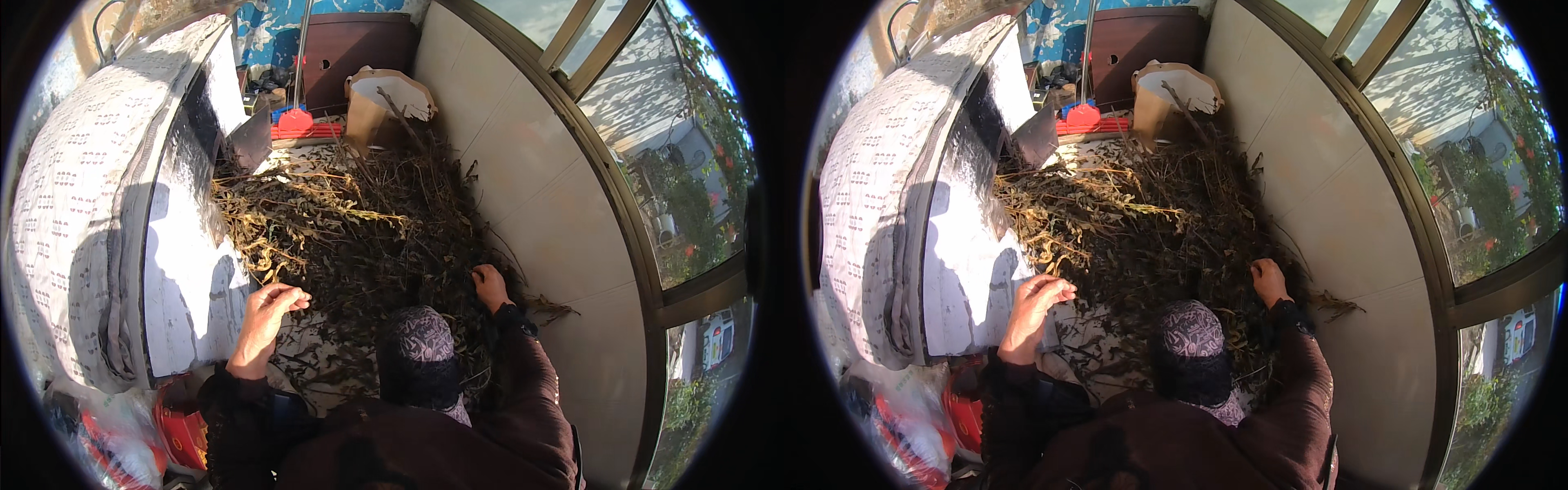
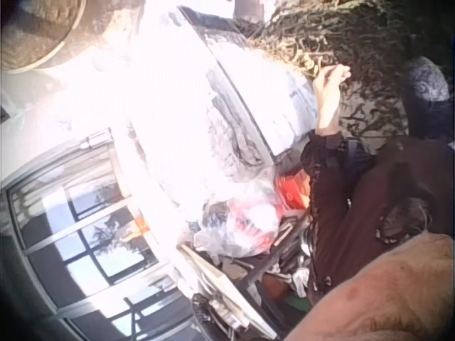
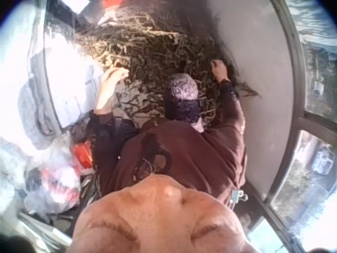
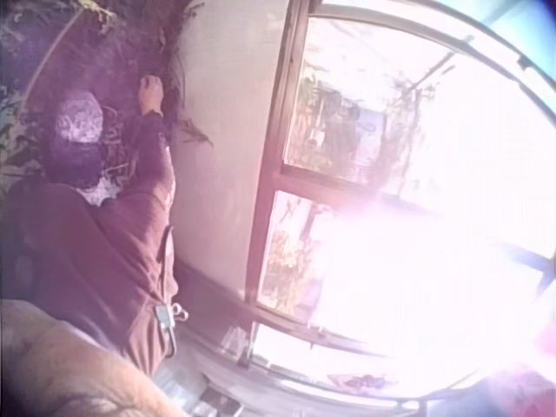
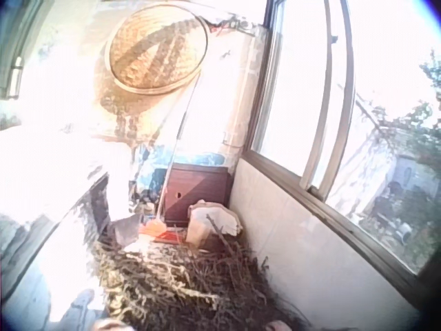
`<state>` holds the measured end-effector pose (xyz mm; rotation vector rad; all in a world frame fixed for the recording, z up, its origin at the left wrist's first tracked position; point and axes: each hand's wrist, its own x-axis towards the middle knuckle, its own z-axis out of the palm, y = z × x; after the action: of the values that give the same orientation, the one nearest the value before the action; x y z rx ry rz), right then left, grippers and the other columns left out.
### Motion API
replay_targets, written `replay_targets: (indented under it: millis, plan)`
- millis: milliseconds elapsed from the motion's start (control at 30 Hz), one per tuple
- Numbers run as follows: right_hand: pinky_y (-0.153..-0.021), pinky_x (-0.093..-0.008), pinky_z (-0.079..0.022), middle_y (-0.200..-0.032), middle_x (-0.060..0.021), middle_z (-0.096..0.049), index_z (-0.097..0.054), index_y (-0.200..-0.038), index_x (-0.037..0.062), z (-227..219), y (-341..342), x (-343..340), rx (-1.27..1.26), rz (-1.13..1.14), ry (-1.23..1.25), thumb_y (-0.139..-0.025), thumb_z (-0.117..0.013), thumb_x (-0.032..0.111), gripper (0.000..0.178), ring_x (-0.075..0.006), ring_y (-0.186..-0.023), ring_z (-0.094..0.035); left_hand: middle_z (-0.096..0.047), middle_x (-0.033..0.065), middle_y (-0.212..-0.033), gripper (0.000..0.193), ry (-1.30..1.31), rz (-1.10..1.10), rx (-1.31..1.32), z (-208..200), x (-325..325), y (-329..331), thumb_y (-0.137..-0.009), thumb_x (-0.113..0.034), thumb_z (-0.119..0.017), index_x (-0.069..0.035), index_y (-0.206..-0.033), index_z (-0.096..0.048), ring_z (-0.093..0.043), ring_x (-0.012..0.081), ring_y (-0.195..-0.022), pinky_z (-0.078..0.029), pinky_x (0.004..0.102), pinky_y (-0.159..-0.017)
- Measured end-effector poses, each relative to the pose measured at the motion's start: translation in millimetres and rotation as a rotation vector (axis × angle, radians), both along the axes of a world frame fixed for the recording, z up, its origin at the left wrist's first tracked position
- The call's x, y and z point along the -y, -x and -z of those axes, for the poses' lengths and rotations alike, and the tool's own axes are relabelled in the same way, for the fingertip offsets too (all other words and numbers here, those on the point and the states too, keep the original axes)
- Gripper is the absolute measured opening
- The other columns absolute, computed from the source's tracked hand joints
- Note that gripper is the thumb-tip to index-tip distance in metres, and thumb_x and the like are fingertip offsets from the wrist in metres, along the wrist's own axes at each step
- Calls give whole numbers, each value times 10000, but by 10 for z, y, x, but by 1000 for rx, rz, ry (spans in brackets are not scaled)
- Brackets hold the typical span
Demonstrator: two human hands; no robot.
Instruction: The person walks to a corner of a sunroom and kneels beside a metal stove. They repeatedly pick up handfuls of dry twigs and branches from a pile on the floor and place them into the stove's firebox to feed the fire.
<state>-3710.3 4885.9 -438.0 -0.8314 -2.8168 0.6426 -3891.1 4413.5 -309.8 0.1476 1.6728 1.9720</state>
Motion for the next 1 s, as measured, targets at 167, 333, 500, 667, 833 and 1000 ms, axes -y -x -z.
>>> replay_targets:
  millis: [167,333,500,667,833,1000]
  plan:
    - [-939,-453,-460,-1232,-188,-560,-586,-1189,-1,322,-172,-66,0,80,-23,-927,-602,198,329,-383,-1124,-533,-694,109,-884,248,3,-24,30,66,-123,21,-939,-227,-626,9,-866,-652,-655,163,-768,-510,281,-746]
    - [-1058,-445,-386,-1399,-191,-446,-454,-1346,-10,449,148,-347,87,175,-24,-948,-567,210,468,-359,-1291,-412,-695,108,-884,270,39,-40,3,147,-195,85,-945,-253,-622,8,-883,-657,-647,144,-752,-507,269,-730]
    - [-1087,-475,-348,-1457,-197,-372,-283,-1467,16,463,596,-516,327,338,197,-943,-566,404,711,-376,-1321,-376,-699,99,-883,252,72,-36,7,190,-273,118,-950,-242,-614,0,-900,-662,-654,142,-746,-509,267,-720]
    - [-1073,-510,-330,-1397,-205,-416,-412,-1388,-12,369,771,-388,632,173,-50,-824,-671,516,815,-387,-1281,-391,-691,94,-868,265,106,-21,15,197,-389,111,-939,-267,-632,-3,-921,-651,-654,146,-749,-511,281,-735]
    - [-1088,-492,-298,-1361,-207,-445,-492,-1310,-44,356,857,-246,531,181,-102,-770,-718,523,814,-382,-1281,-380,-692,95,-877,253,123,20,-1,196,-436,98,-947,-249,-617,-3,-898,-654,-654,149,-748,-511,284,-739]
    - [-1081,-475,-307,-1290,-193,-534,-549,-1261,-30,305,1013,-281,587,150,-113,-741,-759,466,749,-372,-1264,-396,-696,99,-884,249,140,19,-1,177,-462,95,-950,-238,-608,1,-894,-651,-650,145,-760,-505,276,-746]
